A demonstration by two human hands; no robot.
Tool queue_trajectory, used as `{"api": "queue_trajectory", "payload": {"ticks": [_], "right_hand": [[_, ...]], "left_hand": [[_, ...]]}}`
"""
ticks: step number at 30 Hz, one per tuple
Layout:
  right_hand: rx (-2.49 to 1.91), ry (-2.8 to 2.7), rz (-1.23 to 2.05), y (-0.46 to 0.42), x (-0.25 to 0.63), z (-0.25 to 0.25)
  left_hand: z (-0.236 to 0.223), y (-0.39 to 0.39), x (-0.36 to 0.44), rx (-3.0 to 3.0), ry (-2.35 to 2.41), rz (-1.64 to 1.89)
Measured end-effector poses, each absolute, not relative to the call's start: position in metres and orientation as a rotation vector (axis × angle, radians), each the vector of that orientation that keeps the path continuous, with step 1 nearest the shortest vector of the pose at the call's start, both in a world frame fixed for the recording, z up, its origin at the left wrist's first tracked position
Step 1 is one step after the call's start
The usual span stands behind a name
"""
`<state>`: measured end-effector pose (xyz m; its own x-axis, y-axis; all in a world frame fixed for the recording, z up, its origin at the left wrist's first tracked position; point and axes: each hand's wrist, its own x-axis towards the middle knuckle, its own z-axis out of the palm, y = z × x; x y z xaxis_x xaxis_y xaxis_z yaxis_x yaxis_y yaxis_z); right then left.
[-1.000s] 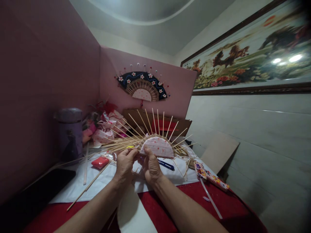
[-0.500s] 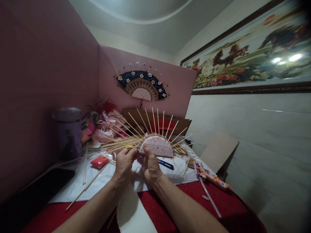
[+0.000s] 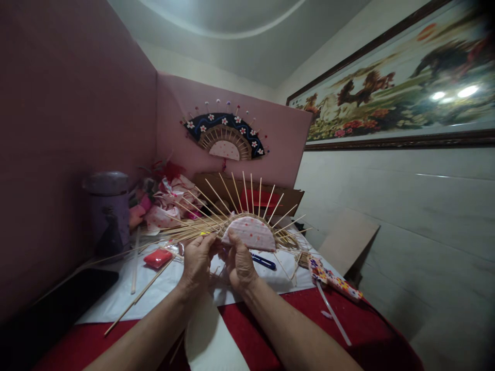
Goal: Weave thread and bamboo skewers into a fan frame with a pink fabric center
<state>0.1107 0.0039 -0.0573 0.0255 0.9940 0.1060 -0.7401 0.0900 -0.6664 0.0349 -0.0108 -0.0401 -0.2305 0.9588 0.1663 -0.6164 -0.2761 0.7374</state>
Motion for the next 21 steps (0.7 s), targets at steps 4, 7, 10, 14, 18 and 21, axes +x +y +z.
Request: {"api": "queue_trajectory", "payload": {"ticks": [4, 7, 10, 14, 18, 21], "right_hand": [[-0.535, -0.642, 1.422, 0.0025, 0.1106, -0.0561], [-0.532, -0.655, 1.441, 0.0012, 0.1103, -0.0553], [-0.518, -0.665, 1.452, 0.0010, 0.1100, -0.0560], [-0.554, -0.652, 1.463, 0.0015, 0.1101, -0.0574], [-0.556, -0.650, 1.458, 0.0014, 0.1102, -0.0570], [-0.548, -0.646, 1.443, 0.0014, 0.1103, -0.0571]], "left_hand": [[-0.0389, -0.0110, 0.0352, 0.750, 0.648, 1.751], [-0.0405, -0.0095, 0.0351, 0.775, 0.655, 1.753], [-0.0429, -0.0077, 0.0344, 0.788, 0.672, 1.754], [-0.0438, -0.0069, 0.0338, 0.777, 0.713, 1.765], [-0.0422, -0.0083, 0.0348, 0.772, 0.697, 1.768], [-0.0410, -0.0095, 0.0352, 0.772, 0.679, 1.762]]}}
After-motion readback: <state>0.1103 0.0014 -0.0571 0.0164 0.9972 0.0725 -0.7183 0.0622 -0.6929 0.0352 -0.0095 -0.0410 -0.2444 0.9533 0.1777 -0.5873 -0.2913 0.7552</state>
